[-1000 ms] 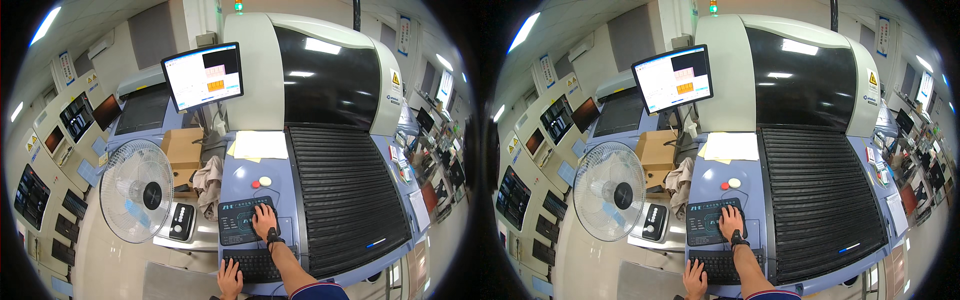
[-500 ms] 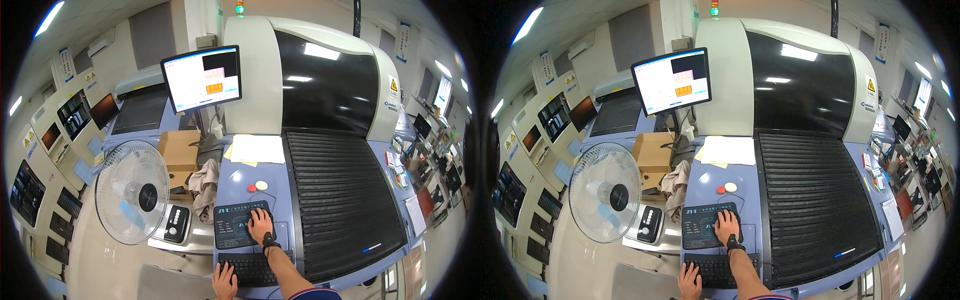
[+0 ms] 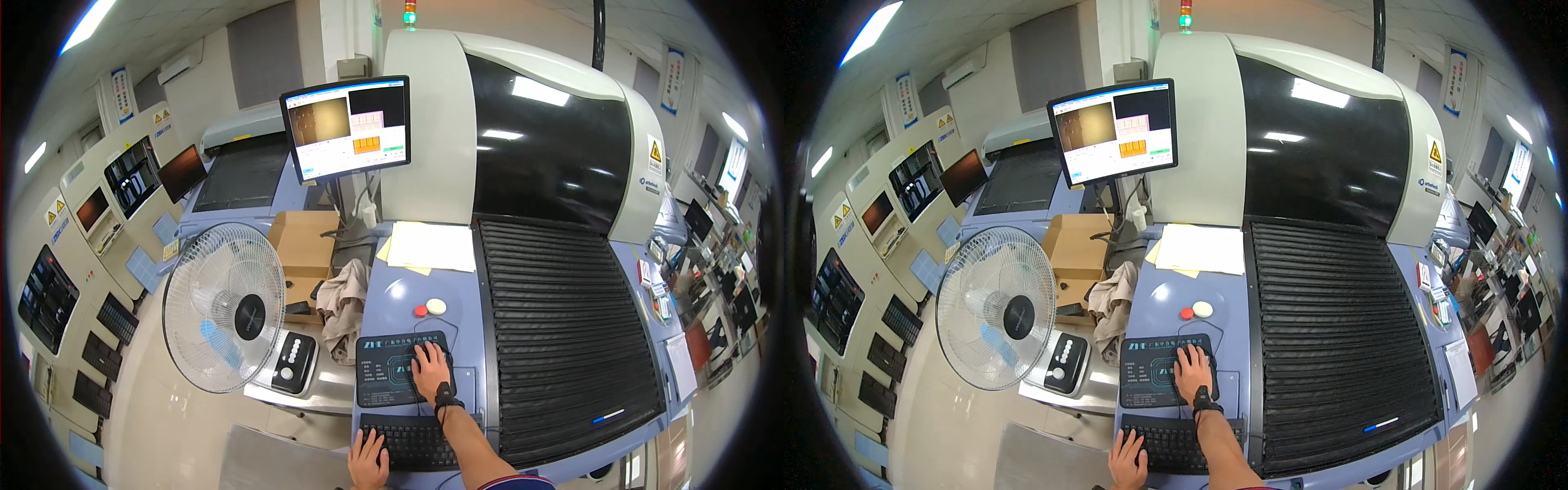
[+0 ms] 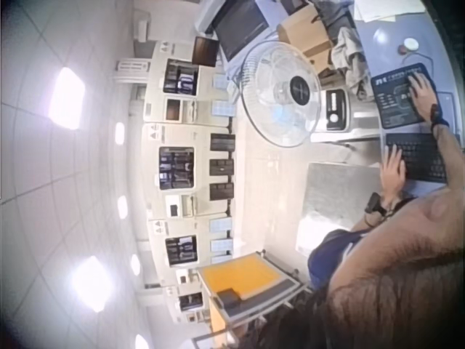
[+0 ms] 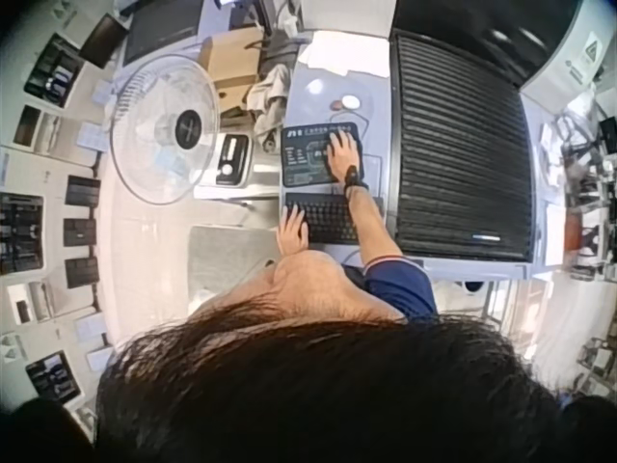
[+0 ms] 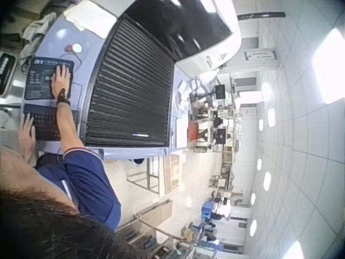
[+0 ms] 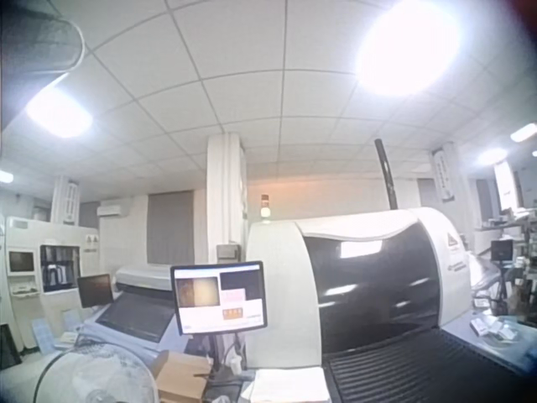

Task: The person operates a computer using a mouse and keyboard, then opens the lid of a machine to retrieve a large circuit board panel and hold it up toward the light.

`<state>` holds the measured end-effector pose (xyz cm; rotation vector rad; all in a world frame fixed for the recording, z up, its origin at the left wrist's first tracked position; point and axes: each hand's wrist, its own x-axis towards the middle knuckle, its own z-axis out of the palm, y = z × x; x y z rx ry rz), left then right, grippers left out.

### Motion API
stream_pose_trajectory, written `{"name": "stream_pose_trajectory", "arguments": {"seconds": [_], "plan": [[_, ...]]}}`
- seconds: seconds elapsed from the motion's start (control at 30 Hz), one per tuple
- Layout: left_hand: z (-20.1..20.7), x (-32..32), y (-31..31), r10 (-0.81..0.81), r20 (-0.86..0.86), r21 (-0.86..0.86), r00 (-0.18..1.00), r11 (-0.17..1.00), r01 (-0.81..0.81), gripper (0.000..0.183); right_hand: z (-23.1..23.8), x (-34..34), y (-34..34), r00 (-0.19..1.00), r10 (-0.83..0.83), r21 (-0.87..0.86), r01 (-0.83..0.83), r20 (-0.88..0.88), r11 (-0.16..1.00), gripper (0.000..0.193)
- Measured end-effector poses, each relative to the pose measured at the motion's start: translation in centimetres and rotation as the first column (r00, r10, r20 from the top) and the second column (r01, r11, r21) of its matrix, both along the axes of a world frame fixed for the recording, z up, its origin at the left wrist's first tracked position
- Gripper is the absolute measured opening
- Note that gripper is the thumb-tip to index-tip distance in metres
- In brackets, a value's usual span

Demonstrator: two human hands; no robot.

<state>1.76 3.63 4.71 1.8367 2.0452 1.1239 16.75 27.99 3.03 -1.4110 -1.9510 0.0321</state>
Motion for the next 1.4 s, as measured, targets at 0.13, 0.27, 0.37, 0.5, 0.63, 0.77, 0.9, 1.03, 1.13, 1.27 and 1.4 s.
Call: {"name": "stream_pose_trajectory", "arguments": {"seconds": [0.13,0.27,0.37,0.5,0.63,0.77,0.9,1.03,1.13,1.27,1.4], "plan": [[-0.2,0.2,-0.3,-0.028,-0.032,-0.037,0.999,0.999,0.026,0.034,-0.1,0.2,0.1,1.0,-0.009,-0.007,0.009,0.011,1.0,0.039],[-0.1,0.3,-0.2,-0.007,-0.025,-0.025,1.0,1.0,0.006,0.032,-0.1,0.1,0.1,1.0,-0.007,-0.022,0.007,0.008,1.0,0.039],[0.0,0.3,-0.2,0.0,-0.034,-0.021,0.999,1.0,0.0,0.031,-0.1,0.1,0.1,1.0,-0.006,-0.023,0.007,0.006,1.0,0.039],[-0.2,-0.2,0.1,-0.002,-0.015,0.002,1.0,1.0,0.002,0.031,-0.3,-0.1,0.1,0.999,-0.016,-0.015,0.016,0.034,1.0,0.04],[0.2,0.3,-0.5,-0.002,-0.03,-0.044,1.0,0.999,0.001,0.032,-0.4,0.0,0.1,1.0,-0.017,-0.011,0.018,0.025,1.0,0.04],[0.5,0.0,-0.2,-0.014,-0.035,-0.015,0.999,1.0,0.014,0.031,-0.2,0.2,0.1,1.0,0.0,-0.003,0.0,0.015,1.0,0.041],[-0.2,-0.5,0.1,-0.024,-0.011,0.02,1.0,1.0,0.025,0.029,-0.1,0.1,0.3,1.0,0.01,-0.005,-0.01,-0.005,1.0,0.041],[-0.2,-0.4,0.1,-0.016,-0.027,0.009,1.0,1.0,0.016,0.028,-0.3,0.3,0.4,1.0,0.013,-0.028,-0.014,-0.015,1.0,0.041],[-0.1,-0.5,0.0,0.004,0.024,0.025,1.0,1.0,-0.004,0.028,-0.6,0.1,0.4,1.0,-0.001,-0.003,0.001,0.01,1.0,0.039],[-0.3,-1.3,-0.4,0.026,0.164,0.076,0.986,0.996,-0.039,0.029,-0.2,0.0,0.1,0.997,-0.061,0.009,0.061,0.042,0.998,0.037],[1.9,-0.7,-1.6,0.107,0.222,-0.001,0.969,0.994,-0.11,0.031,-0.2,0.2,-0.1,0.997,-0.055,0.001,0.055,0.052,0.999,0.037]]}}
